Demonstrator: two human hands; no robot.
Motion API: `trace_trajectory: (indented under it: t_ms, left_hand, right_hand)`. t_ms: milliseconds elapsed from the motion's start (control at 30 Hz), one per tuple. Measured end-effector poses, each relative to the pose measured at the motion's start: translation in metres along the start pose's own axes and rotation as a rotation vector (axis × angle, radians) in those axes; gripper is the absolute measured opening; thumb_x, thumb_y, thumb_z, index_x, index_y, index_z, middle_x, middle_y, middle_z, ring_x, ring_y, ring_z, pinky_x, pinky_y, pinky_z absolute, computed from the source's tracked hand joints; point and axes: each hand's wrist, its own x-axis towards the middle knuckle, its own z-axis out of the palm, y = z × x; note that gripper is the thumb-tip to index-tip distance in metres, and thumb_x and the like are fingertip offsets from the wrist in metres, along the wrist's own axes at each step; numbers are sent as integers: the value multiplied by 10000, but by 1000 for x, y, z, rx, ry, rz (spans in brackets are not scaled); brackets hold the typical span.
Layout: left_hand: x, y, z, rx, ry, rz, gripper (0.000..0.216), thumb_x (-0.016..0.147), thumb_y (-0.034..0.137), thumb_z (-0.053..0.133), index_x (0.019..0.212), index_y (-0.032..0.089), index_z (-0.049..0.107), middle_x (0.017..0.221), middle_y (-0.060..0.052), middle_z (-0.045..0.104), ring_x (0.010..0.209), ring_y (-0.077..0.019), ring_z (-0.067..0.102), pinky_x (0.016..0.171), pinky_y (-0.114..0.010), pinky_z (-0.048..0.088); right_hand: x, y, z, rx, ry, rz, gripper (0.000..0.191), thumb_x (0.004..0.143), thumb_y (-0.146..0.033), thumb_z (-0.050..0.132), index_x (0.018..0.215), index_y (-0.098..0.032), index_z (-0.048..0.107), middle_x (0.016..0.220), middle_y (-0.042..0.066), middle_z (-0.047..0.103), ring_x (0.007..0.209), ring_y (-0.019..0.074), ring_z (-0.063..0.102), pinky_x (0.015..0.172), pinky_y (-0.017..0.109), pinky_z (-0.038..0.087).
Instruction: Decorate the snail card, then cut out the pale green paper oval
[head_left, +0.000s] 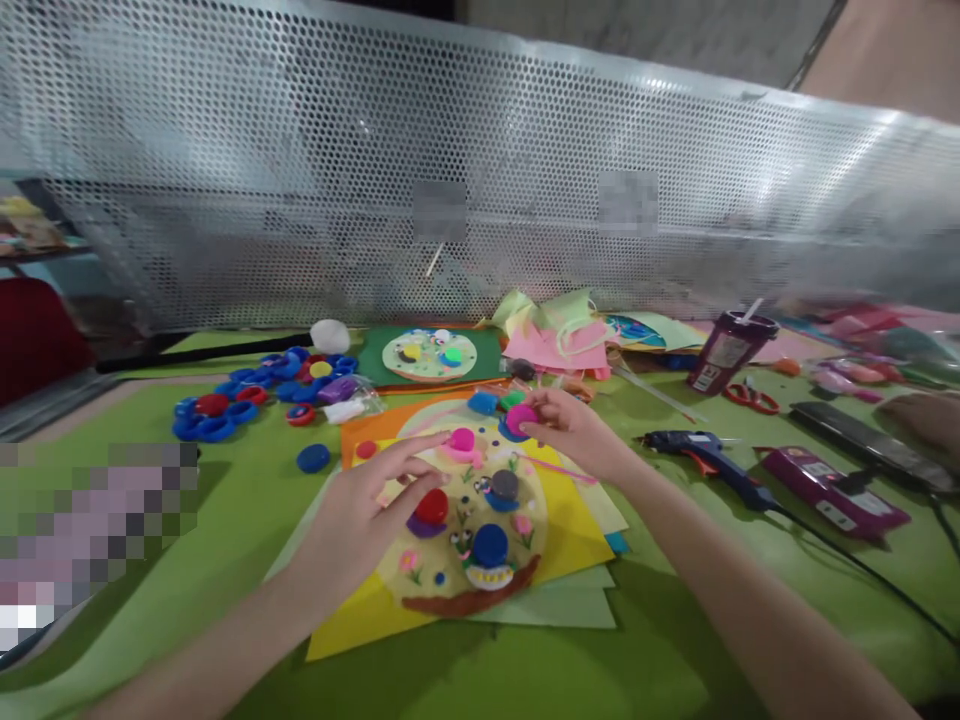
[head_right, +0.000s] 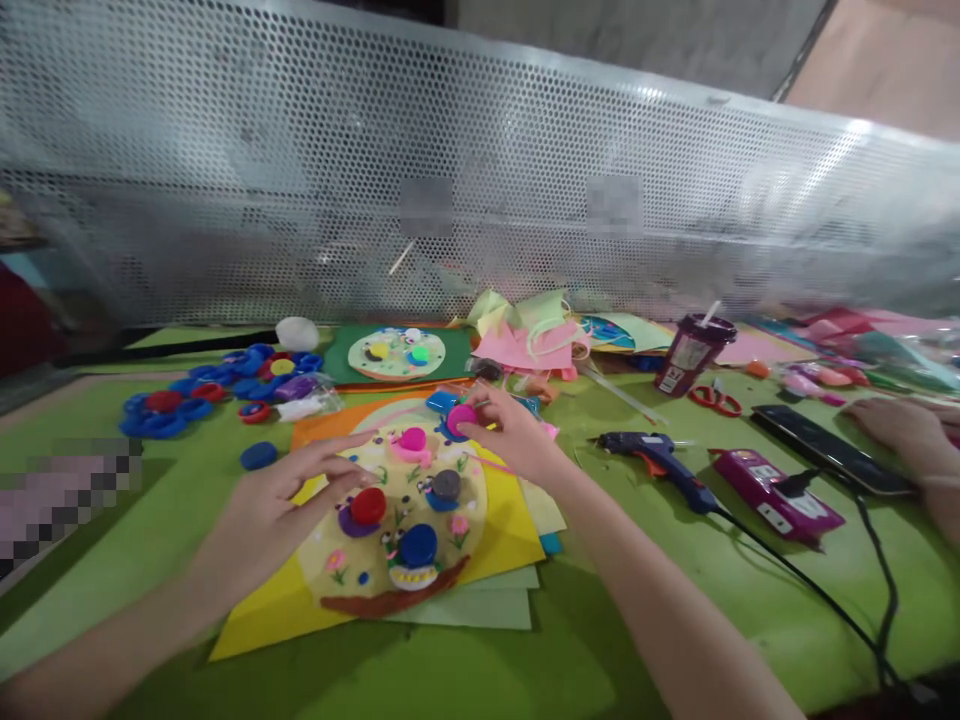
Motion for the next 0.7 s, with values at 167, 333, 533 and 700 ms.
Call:
trace_trajectory:
  t_ms: [167, 333, 533, 700]
  left_hand:
    - [2, -6, 8, 1, -32, 60, 292, 843, 327, 496, 1128, 293, 552, 888, 27, 743, 928, -197, 648, 806, -270, 460]
    - [2, -5, 6, -21, 25, 70, 165, 789, 361, 571, 927, 278, 605, 927, 4, 693, 891, -211, 614, 714, -275, 482]
    - [-1, -5, 5, -113, 76, 62, 98, 788, 352, 583, 774, 258, 605, 838, 15, 658, 807, -183, 596, 703, -268, 465]
    - [-1, 1, 11, -221, 58, 54, 131, 757, 348, 611, 707, 226, 616, 769, 4, 678, 766, -187, 636, 678, -276, 495]
  right_hand:
    - [3, 8, -9, -56, 8, 92, 223, 714, -311, 624, 846, -173, 509, 758, 28, 599, 697, 164, 583, 586, 287, 457]
    - [3, 10, -15, -91, 14, 127, 156, 731, -257, 604, 839, -170, 533, 734, 31, 622, 675, 159, 602, 541, 261, 454]
    - [4, 9, -17, -113, -20, 127, 164, 728, -221, 623, 866, -157, 560, 796, 51, 644, 736, 165, 613, 575, 256, 484]
    - [4, 5, -18, -133, -18, 136, 127, 733, -162, 612, 852, -156, 572, 768, 45, 653, 707, 153, 616, 539, 228, 464]
